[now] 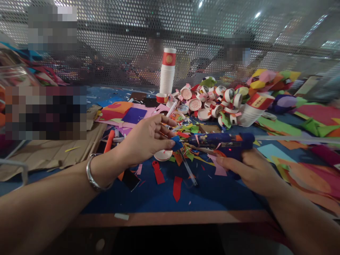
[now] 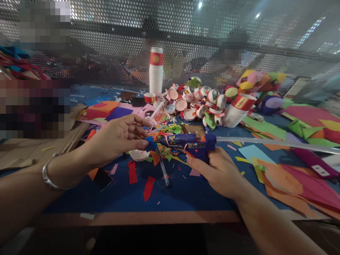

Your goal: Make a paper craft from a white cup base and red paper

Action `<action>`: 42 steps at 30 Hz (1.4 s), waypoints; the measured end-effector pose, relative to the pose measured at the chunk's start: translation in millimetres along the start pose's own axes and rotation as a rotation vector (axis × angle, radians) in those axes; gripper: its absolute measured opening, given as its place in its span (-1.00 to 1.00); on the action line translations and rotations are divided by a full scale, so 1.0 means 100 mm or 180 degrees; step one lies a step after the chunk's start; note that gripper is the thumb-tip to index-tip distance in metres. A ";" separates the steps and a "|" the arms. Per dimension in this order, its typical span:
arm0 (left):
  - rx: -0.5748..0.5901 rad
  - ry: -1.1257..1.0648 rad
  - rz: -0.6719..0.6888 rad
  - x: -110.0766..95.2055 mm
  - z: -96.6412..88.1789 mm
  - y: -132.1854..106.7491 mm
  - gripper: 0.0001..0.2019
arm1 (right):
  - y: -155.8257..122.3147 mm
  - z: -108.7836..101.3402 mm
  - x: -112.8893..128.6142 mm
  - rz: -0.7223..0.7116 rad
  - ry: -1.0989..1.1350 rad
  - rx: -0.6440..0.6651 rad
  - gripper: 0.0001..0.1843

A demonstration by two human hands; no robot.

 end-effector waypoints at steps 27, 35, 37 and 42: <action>0.0029 0.0373 0.0131 -0.04 0.00 -0.02 -0.58 | -0.02 0.03 -0.02 -0.0306 -0.0347 0.0076 -0.61; 0.0020 0.0367 0.0166 -0.03 0.00 -0.01 -0.61 | -0.02 0.04 -0.04 -0.0230 -0.0300 0.0103 -0.67; 0.0021 0.0376 0.0151 -0.01 0.00 -0.01 -0.61 | -0.02 0.05 -0.04 -0.0241 -0.0330 0.0105 -0.67; 0.0055 0.0339 0.0136 0.00 0.00 0.00 -0.60 | -0.02 0.04 -0.03 -0.0259 -0.0344 0.0133 -0.63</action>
Point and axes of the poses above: each hand's wrist, its own y-axis towards the middle knuckle, its own z-axis out of the palm, x = y × z, the point moved 5 cm from there along y, towards the middle knuckle, and after that the axes turned 6 degrees about -x, right-handed, at the moved point
